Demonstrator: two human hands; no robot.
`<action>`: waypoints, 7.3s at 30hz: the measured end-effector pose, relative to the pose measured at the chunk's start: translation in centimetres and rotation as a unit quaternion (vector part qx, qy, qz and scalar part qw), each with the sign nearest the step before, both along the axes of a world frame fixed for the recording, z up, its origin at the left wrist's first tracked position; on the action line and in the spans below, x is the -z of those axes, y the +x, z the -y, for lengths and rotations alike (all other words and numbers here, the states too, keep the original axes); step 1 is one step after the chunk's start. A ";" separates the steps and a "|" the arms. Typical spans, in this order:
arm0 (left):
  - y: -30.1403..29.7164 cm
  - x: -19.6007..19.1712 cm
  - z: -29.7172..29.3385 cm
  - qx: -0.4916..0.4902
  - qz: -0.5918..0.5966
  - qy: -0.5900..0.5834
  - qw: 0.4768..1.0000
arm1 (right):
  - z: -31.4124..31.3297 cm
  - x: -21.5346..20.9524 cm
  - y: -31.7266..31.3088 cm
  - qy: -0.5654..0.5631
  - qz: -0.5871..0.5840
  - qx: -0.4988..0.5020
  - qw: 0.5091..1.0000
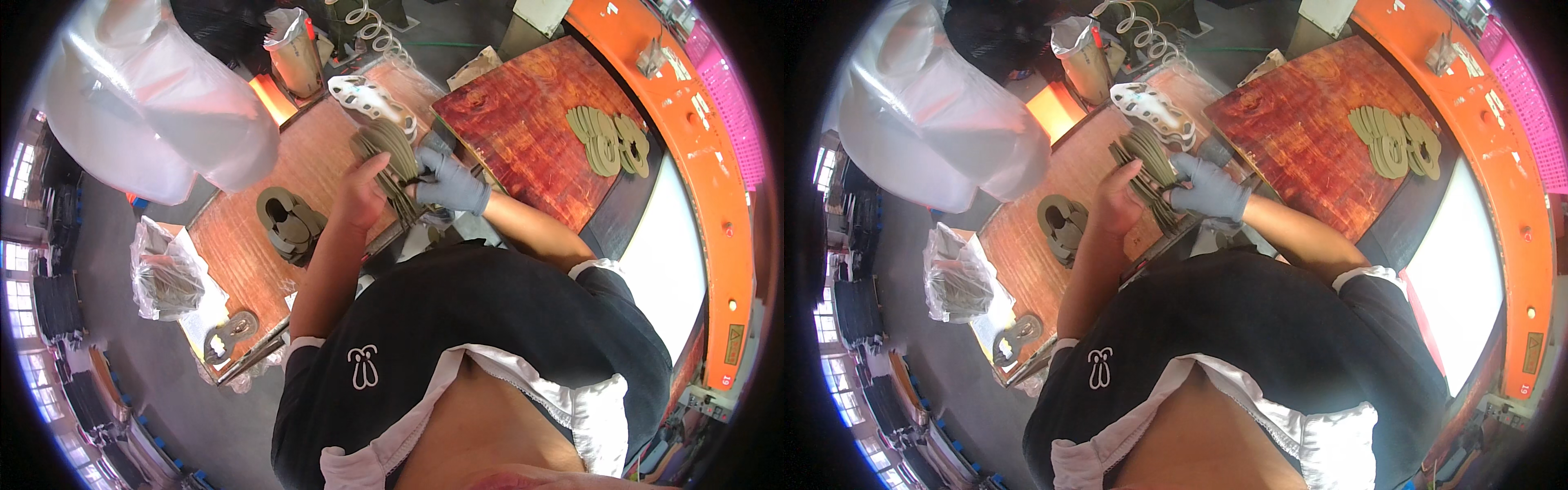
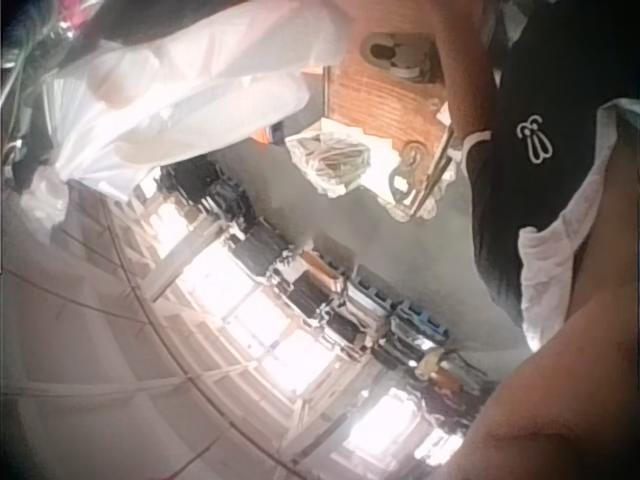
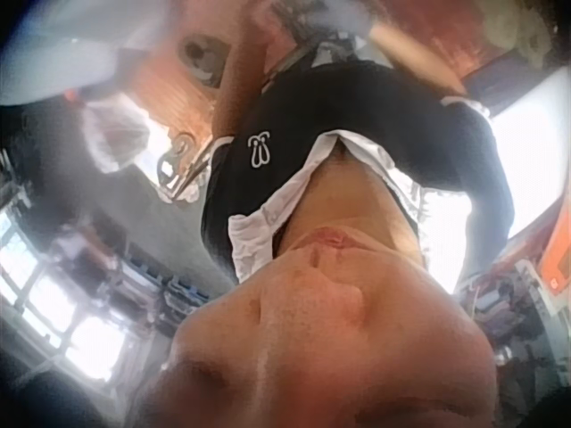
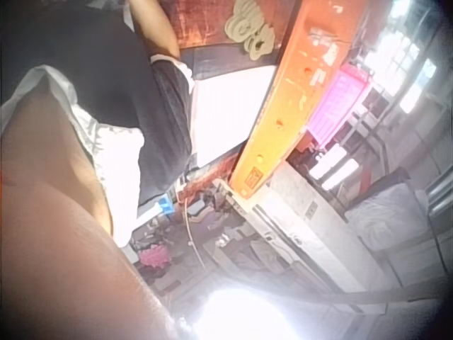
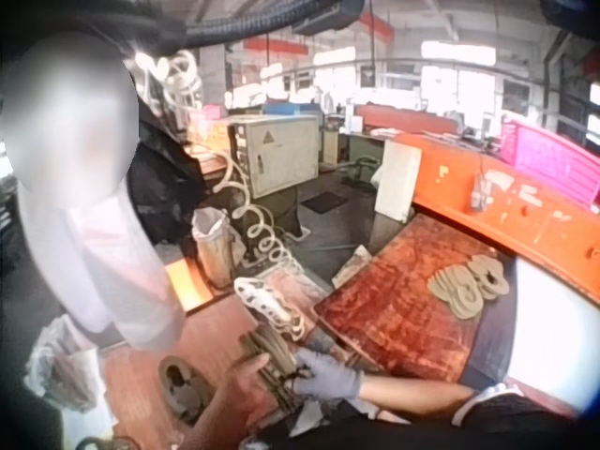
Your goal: The person removes olive-green cutouts from a machine, stacks them on a nearby pallet, then gathers the cutouts and places them into a plastic bag. The person handles the cutouts one by one and folds the bag after filling it.
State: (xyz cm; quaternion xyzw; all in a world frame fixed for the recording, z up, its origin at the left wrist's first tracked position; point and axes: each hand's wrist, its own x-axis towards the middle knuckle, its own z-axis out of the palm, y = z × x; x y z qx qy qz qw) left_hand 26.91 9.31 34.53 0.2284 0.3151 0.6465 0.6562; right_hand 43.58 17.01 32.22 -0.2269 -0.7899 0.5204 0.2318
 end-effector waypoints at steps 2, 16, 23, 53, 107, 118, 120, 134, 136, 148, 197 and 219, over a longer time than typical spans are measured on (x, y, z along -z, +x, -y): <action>-0.4 0.1 -0.1 0.008 0.024 0.003 1.000 | -0.3 -0.4 0.0 -0.066 -0.022 -0.020 0.997; -0.9 1.4 -0.7 -0.177 0.122 -0.006 0.977 | 1.2 -0.6 -0.3 0.386 -0.031 0.125 0.914; -0.9 0.9 -0.7 -0.151 0.153 0.009 0.977 | 1.4 -0.3 -0.3 0.342 -0.048 0.199 0.917; -1.4 0.1 -0.4 -0.184 0.143 0.040 0.972 | 1.0 0.0 0.2 0.373 -0.018 0.113 0.921; -1.0 2.0 -1.0 -0.179 0.041 -0.083 0.979 | 0.5 -1.8 1.2 0.397 0.033 0.079 0.914; 0.5 2.2 -0.5 -0.187 -0.003 -0.072 0.980 | 0.8 1.8 0.7 0.394 0.177 0.010 0.902; 1.5 1.8 -0.2 -0.179 -0.056 -0.056 0.981 | 0.9 1.3 0.8 0.399 0.220 -0.041 0.889; 3.1 2.5 1.0 0.012 -0.311 0.062 0.948 | 0.4 -1.6 0.2 -0.184 -0.078 -0.012 0.980; 3.1 3.0 1.2 0.051 -0.305 0.022 0.951 | 0.5 -1.1 0.2 -0.205 -0.040 0.001 0.978; 1.8 7.1 4.7 -0.058 -0.414 0.011 0.908 | 3.7 -3.4 -2.1 0.133 0.047 0.080 0.987; -5.3 -2.1 6.0 -0.146 -0.364 0.120 0.912 | 3.5 -13.0 -7.3 -0.200 -0.200 -0.077 0.956; -7.8 4.4 14.4 -0.160 -0.142 -0.106 0.971 | 7.5 -3.9 -11.3 -0.329 -0.112 -0.167 0.923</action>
